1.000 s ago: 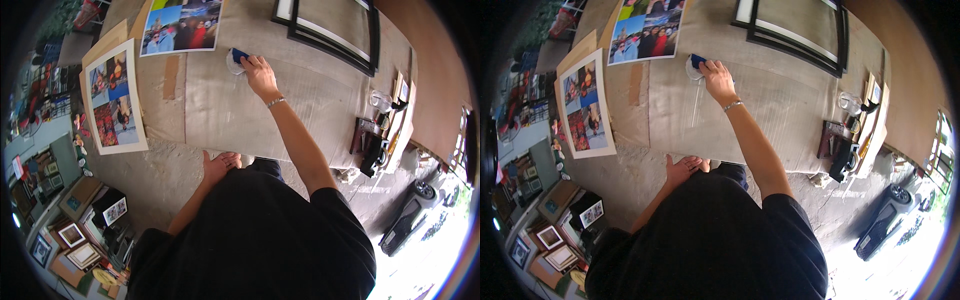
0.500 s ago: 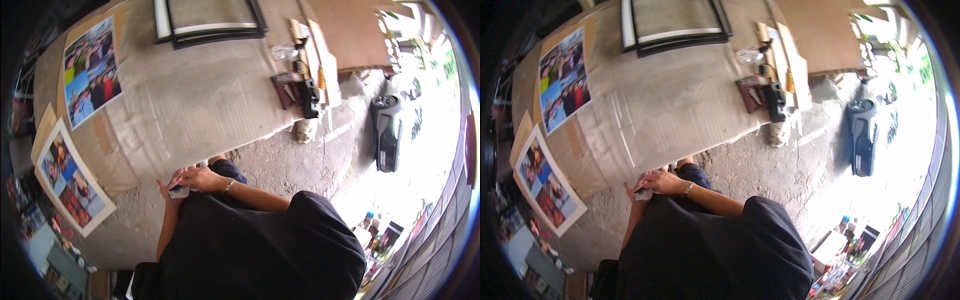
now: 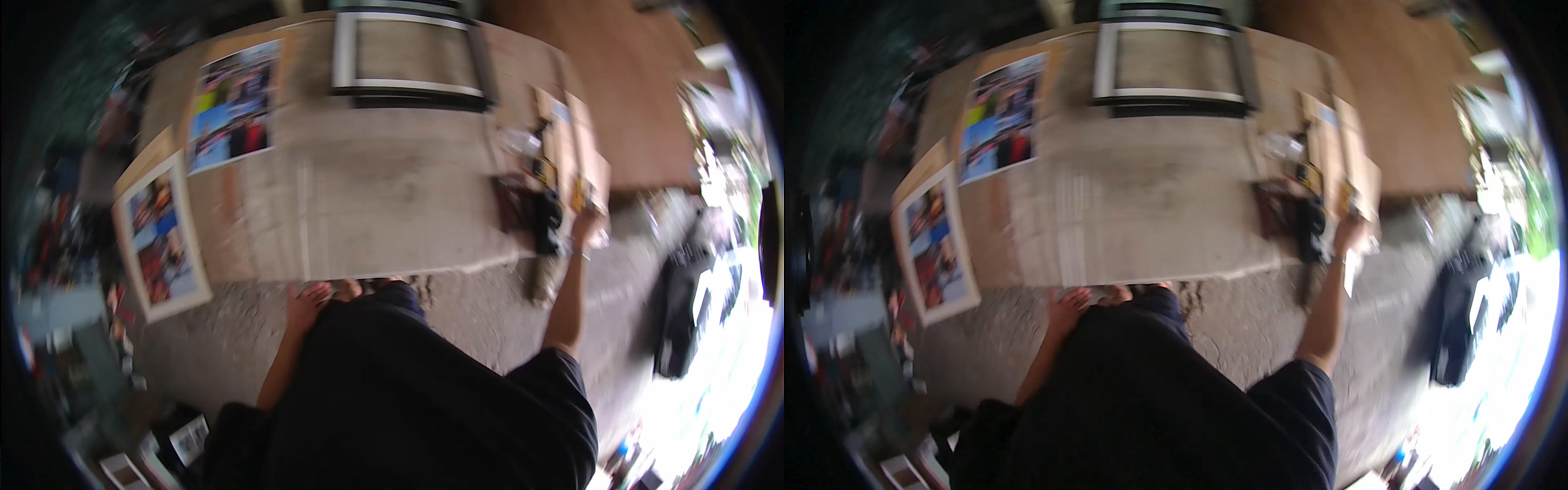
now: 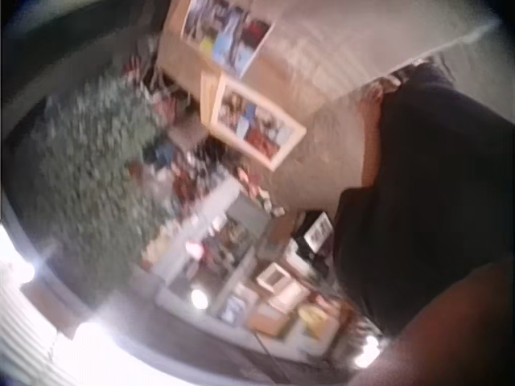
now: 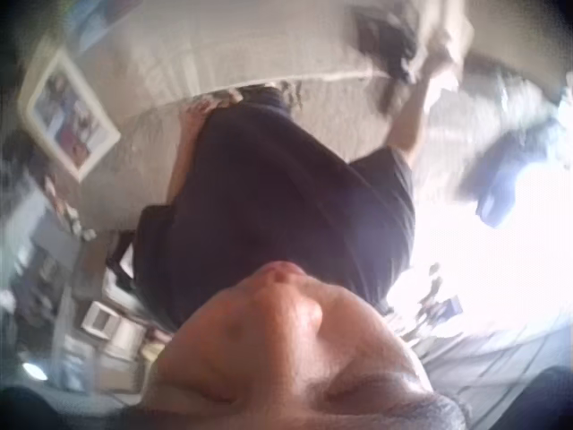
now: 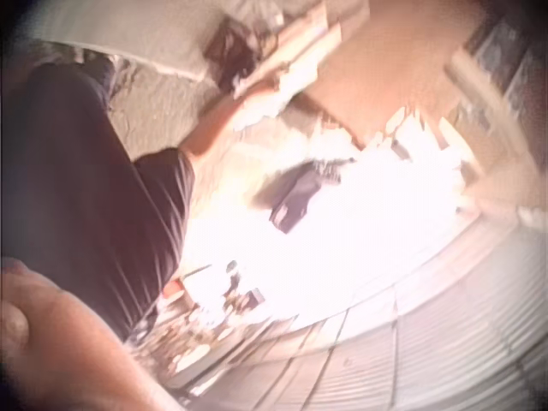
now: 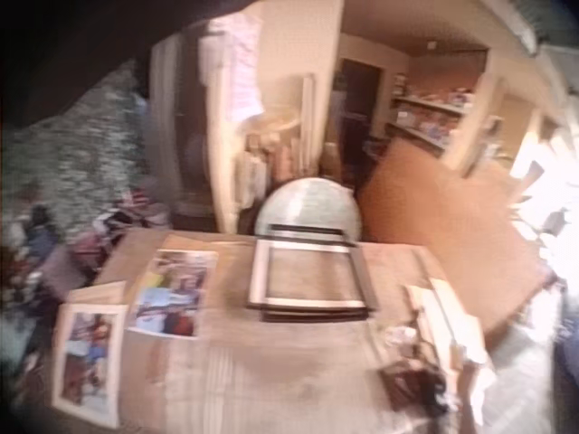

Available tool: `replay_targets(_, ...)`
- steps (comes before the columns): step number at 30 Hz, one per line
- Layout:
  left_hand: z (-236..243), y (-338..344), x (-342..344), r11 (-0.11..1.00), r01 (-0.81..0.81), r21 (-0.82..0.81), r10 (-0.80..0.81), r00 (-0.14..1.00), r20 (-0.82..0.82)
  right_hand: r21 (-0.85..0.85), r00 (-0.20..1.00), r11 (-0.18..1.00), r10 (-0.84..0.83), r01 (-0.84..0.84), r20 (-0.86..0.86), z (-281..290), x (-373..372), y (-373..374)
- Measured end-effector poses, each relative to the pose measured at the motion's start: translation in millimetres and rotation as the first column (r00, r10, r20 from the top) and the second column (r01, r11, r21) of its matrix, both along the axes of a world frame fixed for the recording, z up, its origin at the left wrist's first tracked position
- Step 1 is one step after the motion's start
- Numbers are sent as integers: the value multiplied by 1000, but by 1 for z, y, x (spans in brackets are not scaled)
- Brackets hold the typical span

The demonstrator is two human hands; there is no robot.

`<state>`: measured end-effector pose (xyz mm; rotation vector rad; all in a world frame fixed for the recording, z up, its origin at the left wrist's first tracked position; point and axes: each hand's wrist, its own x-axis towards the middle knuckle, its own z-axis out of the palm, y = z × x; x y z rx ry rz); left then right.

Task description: The person wipes a workbench surface, then places a photo collage onto a backing board and inserts it into a picture frame. They secure the frame using a stapler and then repeat the process with a second photo collage.

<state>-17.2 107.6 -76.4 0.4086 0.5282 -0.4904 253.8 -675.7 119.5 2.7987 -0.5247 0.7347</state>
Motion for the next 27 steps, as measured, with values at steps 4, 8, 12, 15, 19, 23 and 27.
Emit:
replay_targets(4, 35, -3, -28, 810, 110, 576, 100, 942, -321, -90, 976, 983, -172, 161, -130, 37, 37, 42)
replay_targets(8, 44, -29, -52, 756, 2, 655, 327, 865, -381, 66, 981, 979, -189, 191, -35, 60, 61, -5)
replay_targets(12, 64, -45, -80, 587, -93, 804, 559, 765, -319, 234, 970, 946, 194, -224, 144, 52, 87, 65)
replay_targets(15, 61, -50, -79, 418, -209, 884, 715, 676, -178, 375, 928, 849, 351, -372, 125, 67, 84, 129)
replay_targets(19, 48, -12, -54, 214, -338, 917, 843, 537, 1, 425, 867, 795, 497, -434, -44, 83, 71, 212)
replay_targets(23, 32, 45, -33, 126, -427, 895, 939, 344, 31, 554, 725, 597, 689, -580, 15, 75, 58, 281)
replay_targets(27, 36, 76, -5, 210, -522, 827, 958, 277, -68, 704, 709, 562, 695, -433, -120, 89, 33, 334)
